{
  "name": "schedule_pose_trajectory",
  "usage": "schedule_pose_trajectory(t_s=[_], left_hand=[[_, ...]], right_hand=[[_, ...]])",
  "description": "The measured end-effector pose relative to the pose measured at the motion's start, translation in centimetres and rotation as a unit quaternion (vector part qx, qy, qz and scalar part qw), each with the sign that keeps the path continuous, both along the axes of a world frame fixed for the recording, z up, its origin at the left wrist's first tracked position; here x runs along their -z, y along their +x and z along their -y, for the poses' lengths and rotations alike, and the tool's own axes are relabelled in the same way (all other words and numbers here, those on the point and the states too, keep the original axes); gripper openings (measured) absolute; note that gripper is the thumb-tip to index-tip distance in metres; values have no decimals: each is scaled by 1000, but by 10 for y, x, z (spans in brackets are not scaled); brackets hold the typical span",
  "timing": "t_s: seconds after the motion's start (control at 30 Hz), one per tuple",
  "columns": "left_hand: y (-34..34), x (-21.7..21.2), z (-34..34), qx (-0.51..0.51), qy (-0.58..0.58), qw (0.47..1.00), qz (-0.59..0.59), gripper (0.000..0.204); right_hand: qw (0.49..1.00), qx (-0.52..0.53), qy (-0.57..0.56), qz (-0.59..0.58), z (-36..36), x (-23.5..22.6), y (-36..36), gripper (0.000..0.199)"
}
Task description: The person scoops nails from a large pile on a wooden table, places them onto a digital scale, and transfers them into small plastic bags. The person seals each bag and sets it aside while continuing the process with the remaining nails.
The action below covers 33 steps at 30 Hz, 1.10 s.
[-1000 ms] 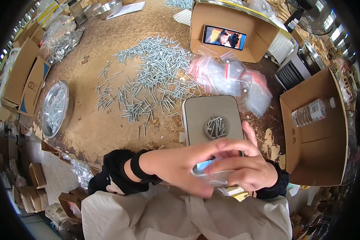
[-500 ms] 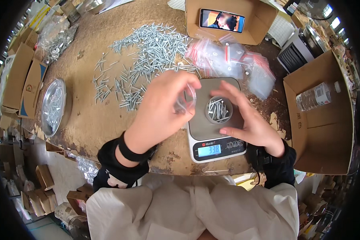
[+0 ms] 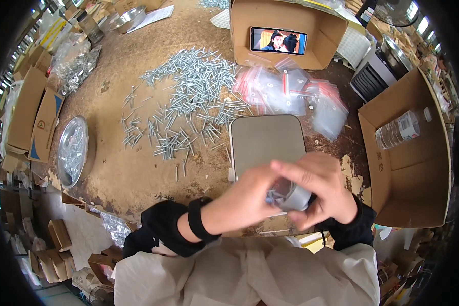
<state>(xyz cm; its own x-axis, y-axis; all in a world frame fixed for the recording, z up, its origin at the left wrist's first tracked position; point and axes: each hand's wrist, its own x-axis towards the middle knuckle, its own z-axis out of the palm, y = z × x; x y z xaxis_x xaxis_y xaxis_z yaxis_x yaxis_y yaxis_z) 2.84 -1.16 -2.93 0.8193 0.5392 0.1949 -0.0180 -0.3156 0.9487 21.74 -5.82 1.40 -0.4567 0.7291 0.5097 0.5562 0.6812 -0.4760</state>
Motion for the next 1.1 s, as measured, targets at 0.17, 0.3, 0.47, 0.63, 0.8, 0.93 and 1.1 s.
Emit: schedule_pose_trajectory(t_s=[0.17,0.3,0.47,0.63,0.8,0.93,1.1], left_hand=[[6,0,12,55,-92,994,36,43],[7,6,14,79,-151,984,50,44],[8,6,14,80,-176,977,90,38],[8,5,6,87,-215,968,95,23],[1,4,0,91,-280,951,98,26],[-1,-1,0,77,-300,942,127,28],[-5,-1,1,70,-341,915,204,77]], right_hand=[[999,-18,-33,-35,3,-3,-2,62],[995,-2,-80,-54,4,0,-3,64],[982,18,-155,-106,8,1,-1,64],[928,51,-225,-291,12,6,5,68],[967,208,-139,-56,-5,13,11,78],[981,161,-109,19,-4,14,4,90],[998,53,3,25,3,-5,-2,56]])
